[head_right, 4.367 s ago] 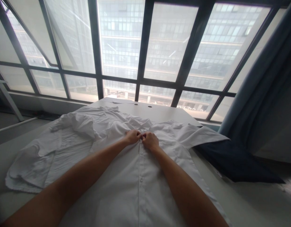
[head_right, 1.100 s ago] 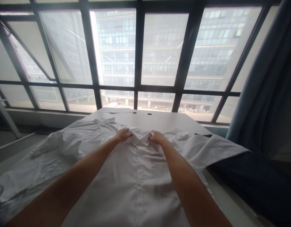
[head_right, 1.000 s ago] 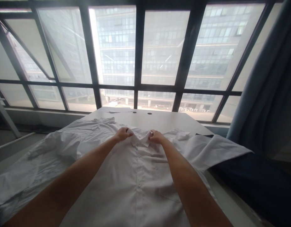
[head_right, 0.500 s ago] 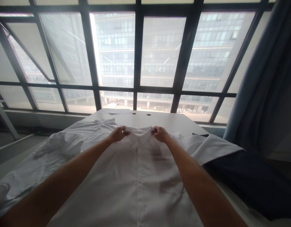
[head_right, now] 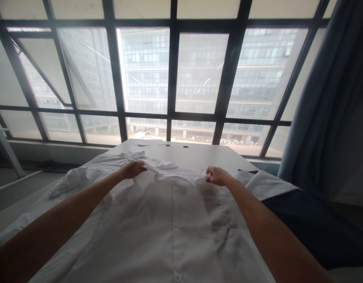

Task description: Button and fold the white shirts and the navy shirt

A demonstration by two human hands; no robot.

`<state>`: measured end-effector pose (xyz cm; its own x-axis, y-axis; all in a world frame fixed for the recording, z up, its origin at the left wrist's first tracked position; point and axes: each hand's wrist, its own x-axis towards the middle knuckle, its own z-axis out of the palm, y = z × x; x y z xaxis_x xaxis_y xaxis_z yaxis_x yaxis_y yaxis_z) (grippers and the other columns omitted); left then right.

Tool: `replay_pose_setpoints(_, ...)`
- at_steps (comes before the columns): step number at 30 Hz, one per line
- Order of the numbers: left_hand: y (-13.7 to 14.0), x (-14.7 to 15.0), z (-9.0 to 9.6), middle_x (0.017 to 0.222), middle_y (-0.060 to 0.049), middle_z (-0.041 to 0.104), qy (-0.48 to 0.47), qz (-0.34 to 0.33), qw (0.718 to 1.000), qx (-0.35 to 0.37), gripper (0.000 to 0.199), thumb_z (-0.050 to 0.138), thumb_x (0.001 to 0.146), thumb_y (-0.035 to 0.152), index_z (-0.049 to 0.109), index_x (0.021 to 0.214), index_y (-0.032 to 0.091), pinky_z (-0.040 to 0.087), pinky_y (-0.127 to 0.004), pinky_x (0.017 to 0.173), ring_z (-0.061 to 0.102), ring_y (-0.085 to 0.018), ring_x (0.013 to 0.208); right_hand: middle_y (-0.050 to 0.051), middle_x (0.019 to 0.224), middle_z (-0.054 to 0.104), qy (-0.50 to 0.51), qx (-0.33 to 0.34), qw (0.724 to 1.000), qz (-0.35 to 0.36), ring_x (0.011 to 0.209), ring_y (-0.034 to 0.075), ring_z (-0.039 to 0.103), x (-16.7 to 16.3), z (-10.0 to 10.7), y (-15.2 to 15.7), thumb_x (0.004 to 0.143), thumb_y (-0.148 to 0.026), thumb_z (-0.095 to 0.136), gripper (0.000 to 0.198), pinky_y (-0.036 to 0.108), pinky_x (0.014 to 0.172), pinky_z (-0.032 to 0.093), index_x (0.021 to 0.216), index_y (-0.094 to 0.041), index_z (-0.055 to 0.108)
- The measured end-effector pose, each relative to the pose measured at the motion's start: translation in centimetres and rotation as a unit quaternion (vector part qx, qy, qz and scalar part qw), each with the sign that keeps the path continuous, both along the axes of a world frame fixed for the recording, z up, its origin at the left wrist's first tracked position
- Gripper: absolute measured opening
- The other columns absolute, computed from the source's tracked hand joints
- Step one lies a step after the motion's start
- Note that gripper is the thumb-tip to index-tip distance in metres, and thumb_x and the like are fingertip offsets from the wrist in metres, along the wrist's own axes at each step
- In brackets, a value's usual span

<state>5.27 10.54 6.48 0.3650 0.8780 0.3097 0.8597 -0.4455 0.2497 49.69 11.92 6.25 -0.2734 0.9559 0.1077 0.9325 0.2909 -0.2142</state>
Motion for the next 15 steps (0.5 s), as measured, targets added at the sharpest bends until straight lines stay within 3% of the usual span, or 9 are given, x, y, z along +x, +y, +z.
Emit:
replay_pose_setpoints(2,-0.4,-0.9,0.2,0.071,-0.003,0.062,-0.026,-0.015,0.999,-0.011,0.025,0.055,0.088,0.039,0.059,0.073,0.02,0.041,-0.028,0.065,0.057,-0.019,0.068,0.009,0.095,0.071,-0.023,-0.005,1.0,-0.012,0.08,0.021,0.063,1.0,-0.5,-0.4,0.069,-0.025,0.073,0.032,0.027,0.068,0.043,0.1,-0.018,0.071)
replay_pose_setpoints(6,-1.5,-3.3,0.0,0.067,0.0,0.061,-0.016,-0.044,0.995,-0.092,0.023,0.07,0.073,0.042,0.061,0.07,0.021,0.039,-0.025,0.061,0.054,-0.017,0.066,0.009,0.086,0.072,-0.088,-0.034,0.995,-0.032,0.079,0.023,0.064,3.0,-0.8,-1.2,0.073,-0.021,0.069,0.011,0.029,0.068,0.042,0.082,-0.02,0.074)
replay_pose_setpoints(9,-2.5,-4.6,-0.3,0.064,0.001,0.059,0.026,-0.047,0.99,-0.13,0.026,0.074,0.068,0.043,0.061,0.064,0.021,0.038,-0.025,0.061,0.052,-0.016,0.064,0.01,0.091,0.072,-0.088,0.004,0.995,-0.049,0.085,0.025,0.065,3.8,-0.2,-1.8,0.076,-0.026,0.068,0.011,0.031,0.072,0.043,0.081,-0.022,0.077)
replay_pose_setpoints(12,-3.3,-5.3,0.6,0.076,-0.003,0.06,0.057,-0.081,0.991,-0.085,0.035,0.068,0.075,0.05,0.06,0.064,0.019,0.041,-0.027,0.067,0.053,-0.017,0.071,0.009,0.095,0.072,-0.077,0.065,0.994,-0.043,0.089,0.025,0.065,3.8,1.4,-2.2,0.076,-0.029,0.067,0.014,0.03,0.074,0.044,0.082,-0.022,0.078)
replay_pose_setpoints(15,-3.9,-6.3,2.9,0.085,-0.006,0.058,0.029,-0.1,0.994,-0.034,0.046,0.057,0.082,0.061,0.061,0.07,0.017,0.045,-0.028,0.07,0.053,-0.017,0.074,0.007,0.083,0.072,-0.058,0.06,0.996,-0.039,0.079,0.022,0.065,3.9,3.8,-2.5,0.08,-0.027,0.062,0.016,0.028,0.068,0.044,0.082,-0.02,0.077)
